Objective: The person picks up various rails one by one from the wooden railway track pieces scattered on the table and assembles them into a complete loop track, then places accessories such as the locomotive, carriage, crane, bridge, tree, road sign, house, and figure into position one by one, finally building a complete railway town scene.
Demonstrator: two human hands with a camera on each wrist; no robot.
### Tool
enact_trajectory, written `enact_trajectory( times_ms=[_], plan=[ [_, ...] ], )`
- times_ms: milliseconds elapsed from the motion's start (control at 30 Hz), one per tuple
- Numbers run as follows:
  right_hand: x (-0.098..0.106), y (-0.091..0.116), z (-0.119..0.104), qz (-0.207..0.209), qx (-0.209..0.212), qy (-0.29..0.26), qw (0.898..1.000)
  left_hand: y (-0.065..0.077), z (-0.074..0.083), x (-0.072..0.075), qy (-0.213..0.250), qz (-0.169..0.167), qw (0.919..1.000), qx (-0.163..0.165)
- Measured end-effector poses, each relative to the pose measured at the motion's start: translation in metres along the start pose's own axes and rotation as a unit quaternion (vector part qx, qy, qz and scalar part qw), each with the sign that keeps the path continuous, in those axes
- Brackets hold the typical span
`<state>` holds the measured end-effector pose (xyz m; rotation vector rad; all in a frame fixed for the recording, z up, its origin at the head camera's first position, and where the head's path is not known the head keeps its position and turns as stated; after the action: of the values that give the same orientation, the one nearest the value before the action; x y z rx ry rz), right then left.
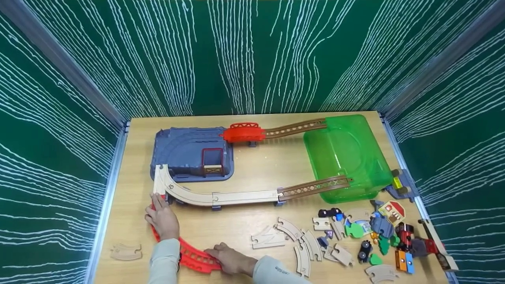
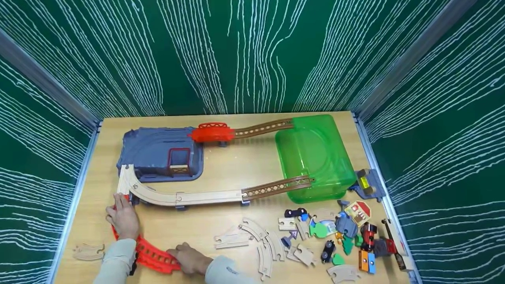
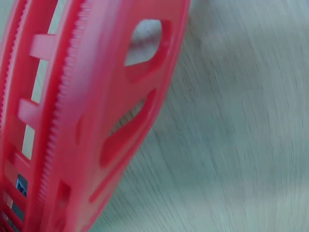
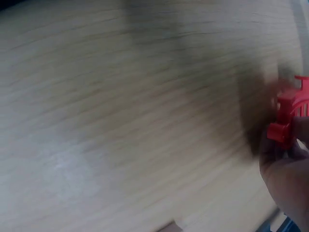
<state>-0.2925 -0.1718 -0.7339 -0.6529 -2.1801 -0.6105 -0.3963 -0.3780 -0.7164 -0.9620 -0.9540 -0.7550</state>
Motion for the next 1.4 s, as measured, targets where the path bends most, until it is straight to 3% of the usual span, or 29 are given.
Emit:
enact_trajectory(
  times_ms=[300, 533, 633, 800, 1000, 1133, 1267, 1400],
  plan=[
    [-0.011, 0.001, 0.003, 0.037, -0.011, 0.038, 0.999, 0.002, -0.001, -0.003, 0.011, 0.006, 0.9999, 0.002],
    [-0.013, -0.001, 0.005, 0.058, 0.008, 0.155, 0.986, 0.005, -0.003, -0.002, 0.024, -0.005, 0.9997, 0.005],
    [-0.014, 0.000, 0.006, 0.061, -0.003, 0.133, 0.989, 0.005, -0.002, 0.001, 0.028, -0.015, 0.9995, 0.005],
    [-0.014, 0.000, 0.009, 0.072, -0.015, 0.116, 0.991, 0.004, 0.000, 0.004, 0.027, -0.069, 0.9972, 0.013],
    [-0.010, 0.003, 0.012, 0.054, -0.025, 0.110, 0.992, 0.007, 0.004, 0.011, 0.042, -0.159, 0.9857, 0.035],
    [0.001, 0.011, 0.013, 0.039, -0.037, 0.072, 0.996, 0.015, 0.012, 0.022, 0.043, -0.173, 0.9839, 0.010],
    [0.020, 0.021, 0.015, 0.070, -0.024, 0.042, 0.996, 0.029, 0.026, 0.038, 0.053, -0.145, 0.9870, -0.046],
    [0.042, 0.038, 0.020, 0.104, 0.002, 0.024, 0.994, 0.055, 0.041, 0.051, 0.050, -0.118, 0.9872, -0.095]
  ],
)
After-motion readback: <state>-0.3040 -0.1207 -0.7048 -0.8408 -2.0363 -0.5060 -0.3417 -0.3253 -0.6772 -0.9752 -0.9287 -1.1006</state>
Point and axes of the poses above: each hand's wrist, its own y-axis away from the middle knuckle, its own x-axis out of the back of the hand, z = x × y, the point moved 1 cm from there along -y, towards the middle knuckle
